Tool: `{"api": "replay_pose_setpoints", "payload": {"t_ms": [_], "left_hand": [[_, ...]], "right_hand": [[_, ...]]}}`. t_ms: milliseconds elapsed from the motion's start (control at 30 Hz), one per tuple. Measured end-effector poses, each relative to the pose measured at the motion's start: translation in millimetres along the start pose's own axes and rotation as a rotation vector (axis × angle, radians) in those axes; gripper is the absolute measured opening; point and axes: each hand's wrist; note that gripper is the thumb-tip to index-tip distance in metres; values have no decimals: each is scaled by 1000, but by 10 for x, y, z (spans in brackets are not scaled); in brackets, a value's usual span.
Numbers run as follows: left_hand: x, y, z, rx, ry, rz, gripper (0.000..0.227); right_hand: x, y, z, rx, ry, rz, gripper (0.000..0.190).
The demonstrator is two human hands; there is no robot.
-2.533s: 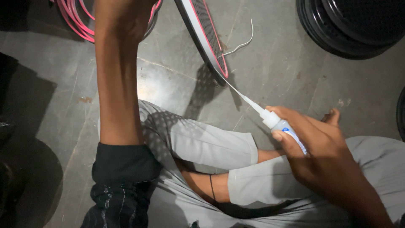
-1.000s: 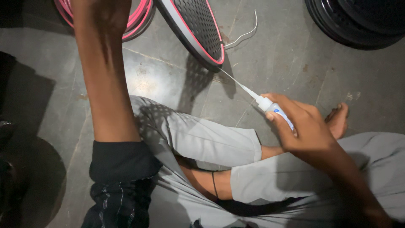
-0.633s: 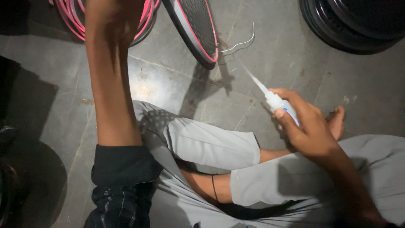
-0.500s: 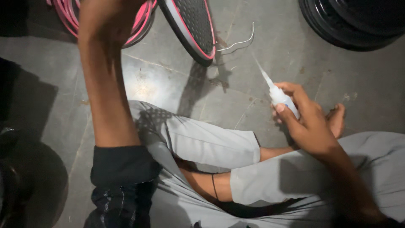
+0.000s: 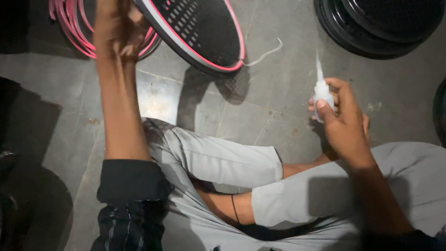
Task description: The person applies glue from a small bottle along the edge of a black perforated circular mat and presses a pink LED strip into place. They repeat this process on multiple mats, smoothing the strip with their fingers to ensure adhesion.
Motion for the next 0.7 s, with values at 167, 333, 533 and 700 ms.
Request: {"api": "replay_pose_setpoints", "payload": {"t_ms": [167,333,533,700], "left_hand": [[85,-144,-529,-94,214,43,34],[139,-140,-927,180,449,70,63],[187,211,-1082,674,775,313,102],[217,446,-1125,532,746,464,97]], "right_hand": [[29,74,130,142,115,47,41],[29,103,307,142,122,71,36],[63,59,420,143,44,67,35],[50,54,303,80,23,47,34]]}}
Point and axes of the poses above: each hand's wrist, its own x-axis towards the middle knuckle, its own y-axis out of the back of the hand, z = x × y, and after that the axes turned 13 degrees about y, right-handed
